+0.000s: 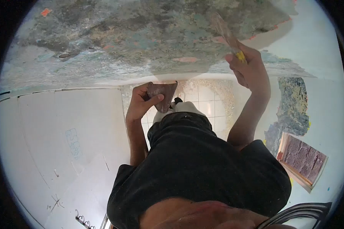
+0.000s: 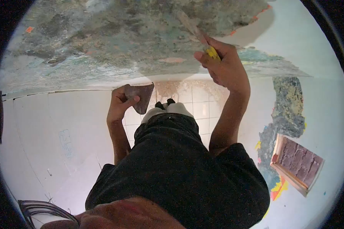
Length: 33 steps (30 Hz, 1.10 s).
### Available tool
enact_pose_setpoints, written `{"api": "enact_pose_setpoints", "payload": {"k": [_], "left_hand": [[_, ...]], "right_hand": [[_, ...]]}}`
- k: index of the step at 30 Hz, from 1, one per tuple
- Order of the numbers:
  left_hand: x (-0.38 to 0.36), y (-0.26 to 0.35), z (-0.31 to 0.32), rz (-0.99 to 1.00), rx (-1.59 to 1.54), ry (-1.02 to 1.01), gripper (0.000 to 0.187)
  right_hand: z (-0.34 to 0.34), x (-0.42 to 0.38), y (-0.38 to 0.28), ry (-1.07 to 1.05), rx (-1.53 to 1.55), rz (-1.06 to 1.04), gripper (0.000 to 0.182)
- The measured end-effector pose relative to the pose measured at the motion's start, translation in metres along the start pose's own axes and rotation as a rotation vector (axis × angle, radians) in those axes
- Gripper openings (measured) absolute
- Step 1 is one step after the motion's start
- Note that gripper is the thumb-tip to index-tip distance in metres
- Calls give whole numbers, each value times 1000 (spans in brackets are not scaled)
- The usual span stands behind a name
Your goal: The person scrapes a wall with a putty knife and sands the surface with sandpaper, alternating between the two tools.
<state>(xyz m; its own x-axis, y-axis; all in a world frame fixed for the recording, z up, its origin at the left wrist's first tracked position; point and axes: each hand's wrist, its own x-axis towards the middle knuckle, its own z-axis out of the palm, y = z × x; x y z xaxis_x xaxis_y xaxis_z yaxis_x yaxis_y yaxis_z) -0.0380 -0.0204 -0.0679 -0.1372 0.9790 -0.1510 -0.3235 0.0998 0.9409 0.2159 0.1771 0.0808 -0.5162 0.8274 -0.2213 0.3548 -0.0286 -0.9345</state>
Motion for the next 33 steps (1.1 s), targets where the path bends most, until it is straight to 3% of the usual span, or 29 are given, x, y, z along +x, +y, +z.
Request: {"api": "enact_pose_setpoints", "payload": {"k": [5,11,20,23,33], "left_hand": [[0,1,10,-37,-23,53,17],[1,-12,-1,-19,-46,-66,20],[0,-4,12,-47,35,-39,24],[-1,-9,11,20,-8,-44,26],[-6,-11,11,-53,13,3,17]], "right_hand": [[7,-1,-1,18,32,-15,58],[14,4,5,13,40,-31,52],[15,1,11,3,194,-89,52],[12,5,19,-3,257,-123,50],[31,18,28,-78,447,-144,49]]}}
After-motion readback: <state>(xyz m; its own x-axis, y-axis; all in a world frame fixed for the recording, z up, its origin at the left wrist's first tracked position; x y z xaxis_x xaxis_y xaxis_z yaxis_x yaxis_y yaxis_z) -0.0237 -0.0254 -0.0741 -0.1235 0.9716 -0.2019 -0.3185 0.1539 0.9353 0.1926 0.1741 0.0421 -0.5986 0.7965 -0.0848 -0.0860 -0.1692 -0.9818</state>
